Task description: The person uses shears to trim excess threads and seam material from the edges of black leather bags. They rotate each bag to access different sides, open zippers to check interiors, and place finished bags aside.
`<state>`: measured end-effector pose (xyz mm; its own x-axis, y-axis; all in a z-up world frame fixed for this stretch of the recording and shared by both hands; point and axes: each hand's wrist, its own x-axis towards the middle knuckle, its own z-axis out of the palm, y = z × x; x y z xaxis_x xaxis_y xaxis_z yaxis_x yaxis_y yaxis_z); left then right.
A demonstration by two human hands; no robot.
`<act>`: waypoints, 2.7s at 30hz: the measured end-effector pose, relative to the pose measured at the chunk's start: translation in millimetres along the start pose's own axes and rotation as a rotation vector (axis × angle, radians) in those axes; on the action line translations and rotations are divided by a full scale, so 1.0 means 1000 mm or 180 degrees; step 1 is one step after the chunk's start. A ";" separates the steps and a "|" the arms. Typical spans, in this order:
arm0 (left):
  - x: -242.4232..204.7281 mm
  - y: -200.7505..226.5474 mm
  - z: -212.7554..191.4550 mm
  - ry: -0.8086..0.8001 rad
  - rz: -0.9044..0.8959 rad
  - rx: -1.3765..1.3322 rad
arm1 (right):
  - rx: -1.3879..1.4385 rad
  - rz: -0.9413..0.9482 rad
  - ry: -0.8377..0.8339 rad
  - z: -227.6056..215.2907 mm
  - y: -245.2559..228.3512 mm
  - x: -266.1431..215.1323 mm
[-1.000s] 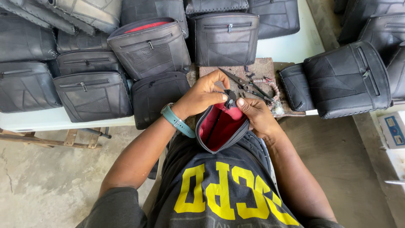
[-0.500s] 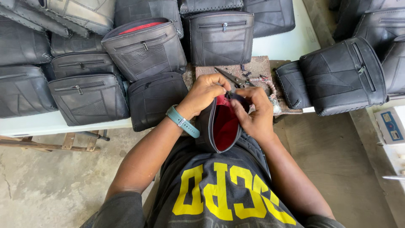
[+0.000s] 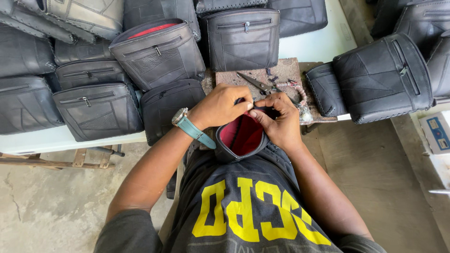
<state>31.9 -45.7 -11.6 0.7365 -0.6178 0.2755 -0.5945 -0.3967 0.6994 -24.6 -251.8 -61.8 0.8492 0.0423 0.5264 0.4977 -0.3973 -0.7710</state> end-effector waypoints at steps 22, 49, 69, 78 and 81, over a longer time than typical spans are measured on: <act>0.008 -0.005 0.019 0.0396 -0.0726 -0.0127 | -0.1550 -0.0357 -0.0003 -0.004 -0.044 0.013; -0.013 -0.010 -0.004 0.0141 -0.0028 -0.1258 | -0.1723 0.0988 -0.1718 -0.079 0.061 0.041; 0.021 0.027 0.029 -0.0160 -0.0410 -0.0419 | 0.2023 0.2524 -0.3489 -0.150 0.014 -0.102; 0.024 0.023 0.036 -0.0351 -0.0363 -0.0369 | 0.1837 0.2731 -0.3171 -0.137 0.010 -0.071; 0.025 0.021 0.038 -0.0371 -0.0338 -0.0334 | 0.1491 0.2587 -0.3134 -0.135 0.005 -0.068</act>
<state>25.3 -95.7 -15.1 0.7472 -0.6532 0.1224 -0.4740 -0.3947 0.7871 -103.4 -380.8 -52.8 0.6038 0.6571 -0.4512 -0.3542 -0.2858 -0.8904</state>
